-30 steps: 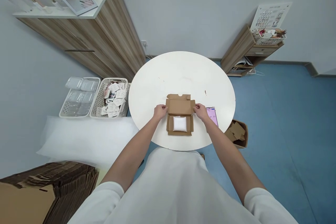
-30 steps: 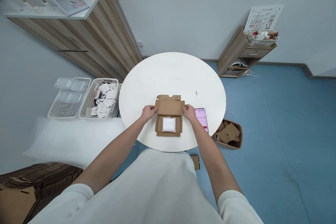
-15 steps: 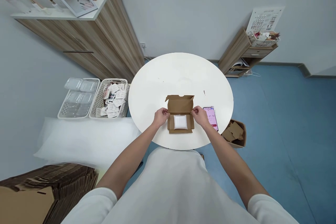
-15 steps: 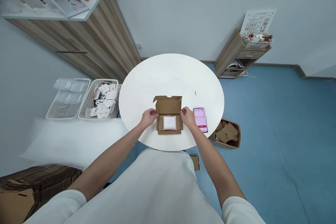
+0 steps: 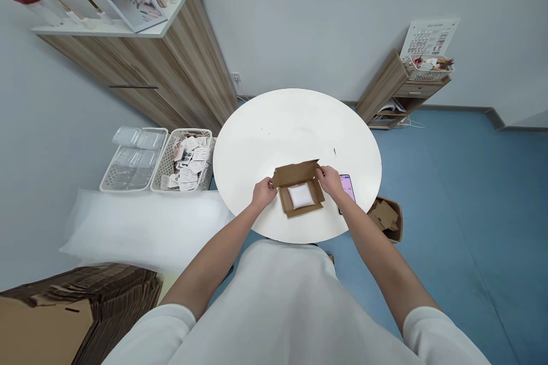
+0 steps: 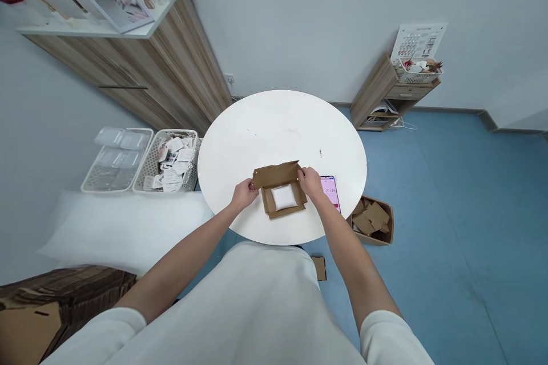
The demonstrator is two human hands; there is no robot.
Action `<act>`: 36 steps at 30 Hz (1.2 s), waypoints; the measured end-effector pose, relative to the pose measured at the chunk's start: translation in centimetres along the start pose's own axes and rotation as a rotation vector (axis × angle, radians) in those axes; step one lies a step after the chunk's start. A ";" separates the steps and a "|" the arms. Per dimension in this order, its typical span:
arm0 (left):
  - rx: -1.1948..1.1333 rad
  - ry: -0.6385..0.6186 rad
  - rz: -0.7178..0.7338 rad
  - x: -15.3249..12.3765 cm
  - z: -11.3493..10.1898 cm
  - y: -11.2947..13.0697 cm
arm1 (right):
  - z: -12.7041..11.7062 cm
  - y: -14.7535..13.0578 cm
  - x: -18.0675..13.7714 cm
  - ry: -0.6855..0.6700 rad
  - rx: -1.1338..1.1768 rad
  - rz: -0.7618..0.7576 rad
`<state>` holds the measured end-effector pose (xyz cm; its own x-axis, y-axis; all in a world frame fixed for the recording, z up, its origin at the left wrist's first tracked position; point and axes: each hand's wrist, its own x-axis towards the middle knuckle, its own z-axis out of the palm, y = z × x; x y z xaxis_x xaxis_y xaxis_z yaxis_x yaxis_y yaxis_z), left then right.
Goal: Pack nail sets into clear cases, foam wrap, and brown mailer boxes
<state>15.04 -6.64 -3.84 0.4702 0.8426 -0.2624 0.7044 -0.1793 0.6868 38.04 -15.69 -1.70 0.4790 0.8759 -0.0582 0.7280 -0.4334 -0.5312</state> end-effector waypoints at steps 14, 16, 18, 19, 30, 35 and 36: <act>0.107 -0.315 0.357 -2.0 -2.2 -0.7 | -1.2 1.3 -3.5 -0.385 0.125 -0.223; 0.065 -0.360 0.378 -2.1 -2.1 -1.5 | -1.0 1.8 -3.9 -0.403 0.122 -0.255; 0.033 -0.407 0.341 -2.2 -1.9 -2.2 | -0.6 2.3 -4.5 -0.404 0.110 -0.288; 0.018 -0.433 0.302 -2.2 -1.8 -2.5 | -0.5 2.6 -4.8 -0.390 0.099 -0.297; -0.327 -0.630 0.142 -4.7 -1.7 -1.7 | 1.1 4.1 -7.8 -0.483 0.466 -0.101; -0.294 -0.454 0.276 -5.8 -0.4 -0.5 | 1.5 2.9 -7.7 -0.301 0.450 -0.009; -0.281 -0.413 0.288 -5.9 -0.2 -0.5 | 1.5 2.6 -7.6 -0.293 0.455 -0.006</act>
<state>11.85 -11.40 -2.49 0.8304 0.5015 -0.2426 0.3755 -0.1822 0.9087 35.60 -23.18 -3.88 0.2711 0.9288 -0.2528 0.4131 -0.3495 -0.8409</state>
